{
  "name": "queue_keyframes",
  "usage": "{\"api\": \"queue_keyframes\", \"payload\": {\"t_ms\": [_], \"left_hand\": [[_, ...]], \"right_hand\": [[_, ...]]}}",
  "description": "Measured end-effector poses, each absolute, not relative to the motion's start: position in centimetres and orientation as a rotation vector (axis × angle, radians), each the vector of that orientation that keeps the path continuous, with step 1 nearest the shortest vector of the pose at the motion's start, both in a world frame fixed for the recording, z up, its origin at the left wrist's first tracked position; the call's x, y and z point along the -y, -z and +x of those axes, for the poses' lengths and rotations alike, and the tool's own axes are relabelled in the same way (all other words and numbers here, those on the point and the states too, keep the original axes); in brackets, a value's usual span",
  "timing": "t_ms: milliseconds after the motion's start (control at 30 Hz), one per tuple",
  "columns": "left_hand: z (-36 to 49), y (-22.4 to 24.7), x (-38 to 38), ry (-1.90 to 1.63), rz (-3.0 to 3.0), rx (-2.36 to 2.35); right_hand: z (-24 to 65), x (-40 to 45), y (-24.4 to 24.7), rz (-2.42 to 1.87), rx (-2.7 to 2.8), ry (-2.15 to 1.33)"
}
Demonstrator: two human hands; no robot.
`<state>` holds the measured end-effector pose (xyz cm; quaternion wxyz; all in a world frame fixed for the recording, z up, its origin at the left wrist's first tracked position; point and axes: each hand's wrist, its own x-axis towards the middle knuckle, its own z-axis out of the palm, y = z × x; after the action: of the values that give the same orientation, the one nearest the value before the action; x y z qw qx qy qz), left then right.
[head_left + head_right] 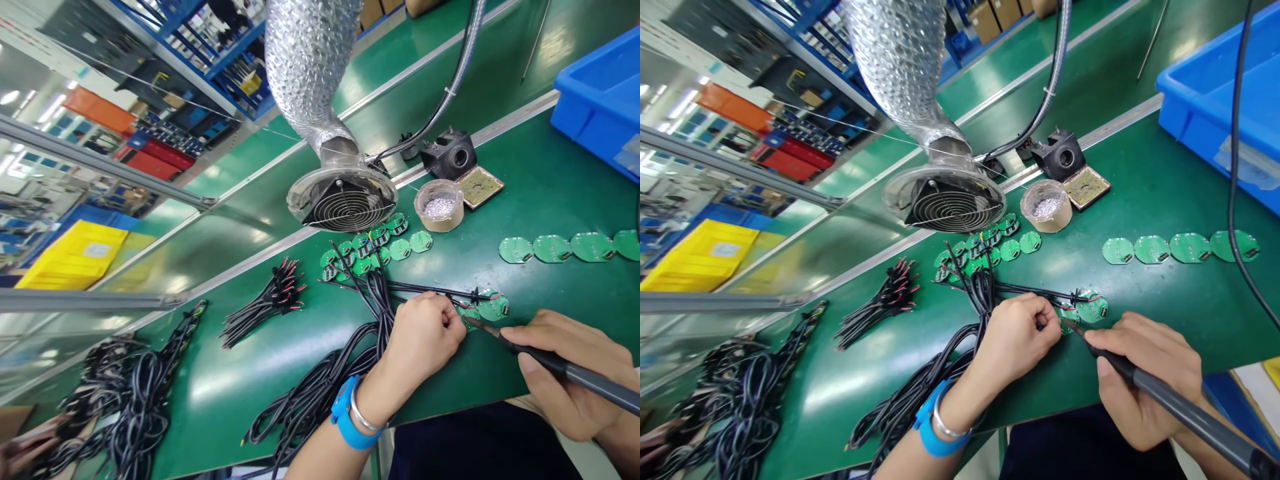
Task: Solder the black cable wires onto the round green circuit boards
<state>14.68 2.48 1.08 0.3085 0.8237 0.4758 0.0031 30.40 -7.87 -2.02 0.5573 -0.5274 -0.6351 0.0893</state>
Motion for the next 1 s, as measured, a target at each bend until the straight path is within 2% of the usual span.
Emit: {"api": "queue_keyframes", "payload": {"t_ms": [800, 1000], "left_hand": [[14.9, -1.5, -2.7, 0.064, 2.249, -1.246], [13.7, -1.7, -2.9, 0.039, 2.275, -0.99]], "right_hand": [[31.3, 9.3, 1.5, -1.322, 1.409, -0.167], [30.5, 9.3, 1.7, -1.311, 1.404, -0.133]]}}
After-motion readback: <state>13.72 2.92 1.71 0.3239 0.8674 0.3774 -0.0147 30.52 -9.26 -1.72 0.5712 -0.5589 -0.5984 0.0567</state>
